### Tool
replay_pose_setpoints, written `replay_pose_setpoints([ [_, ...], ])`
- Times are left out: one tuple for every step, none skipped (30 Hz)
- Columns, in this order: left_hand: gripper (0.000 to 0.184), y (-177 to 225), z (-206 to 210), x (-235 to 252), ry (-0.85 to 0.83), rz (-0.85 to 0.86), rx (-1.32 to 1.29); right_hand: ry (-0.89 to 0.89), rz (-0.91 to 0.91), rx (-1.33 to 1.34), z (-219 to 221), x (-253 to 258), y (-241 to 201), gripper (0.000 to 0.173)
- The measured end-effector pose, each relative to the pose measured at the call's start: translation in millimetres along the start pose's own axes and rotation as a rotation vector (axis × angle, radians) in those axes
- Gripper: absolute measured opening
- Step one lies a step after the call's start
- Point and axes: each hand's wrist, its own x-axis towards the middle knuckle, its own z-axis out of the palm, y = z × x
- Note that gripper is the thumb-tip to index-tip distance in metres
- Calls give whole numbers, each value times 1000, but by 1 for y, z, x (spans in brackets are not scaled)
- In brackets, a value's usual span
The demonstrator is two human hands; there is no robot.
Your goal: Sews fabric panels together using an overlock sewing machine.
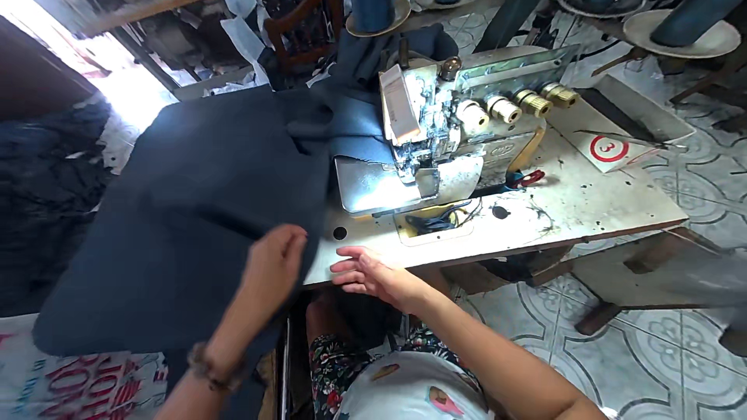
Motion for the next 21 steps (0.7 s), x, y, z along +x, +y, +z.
replay_pose_setpoints([
  [26,8,17,-16,-49,62,-6,-4,22,50,1,4,-2,57],
  [25,17,31,-33,-102,132,-24,19,26,82,1,7,-4,52],
  [24,23,43,-48,-162,208,-55,88,27,103,1,8,-6,46],
  [22,27,53,-61,-232,283,-92,174,39,135,-1,9,-6,39],
  [20,29,61,-70,-300,356,-123,267,70,149,-2,9,-6,31],
  [18,29,66,-73,-334,428,-131,360,103,145,-1,8,-7,22],
  [18,30,68,-70,-316,483,-107,406,111,132,-2,7,-4,19],
  [19,31,65,-59,-255,517,-61,421,87,115,-3,4,0,18],
  [21,33,60,-44,-180,532,-7,422,44,86,-3,0,6,17],
  [26,32,56,-24,-108,547,37,417,-5,50,-2,-6,10,17],
  [32,31,51,-3,-77,563,59,402,-49,15,-1,-11,13,17],
  [38,30,48,16,-82,585,63,377,-82,-18,0,-17,15,17],
  [39,29,47,32,-100,614,48,350,-113,-51,-1,-23,16,18],
  [36,29,49,43,-124,644,8,330,-142,-85,-2,-28,17,18],
  [31,31,50,49,-155,671,-48,309,-165,-112,-4,-33,17,18],
  [25,33,52,53,-179,700,-112,290,-177,-129,-7,-39,16,18],
  [20,35,54,54,-199,719,-191,277,-182,-141,-10,-43,15,18],
  [17,35,55,53,-210,724,-276,260,-180,-147,-13,-47,13,18],
  [15,35,57,51,-220,717,-344,236,-180,-153,-17,-49,13,18],
  [15,35,57,50,-233,707,-383,214,-186,-160,-19,-49,14,19],
  [17,34,57,48,-247,701,-393,194,-191,-172,-22,-49,15,19],
])
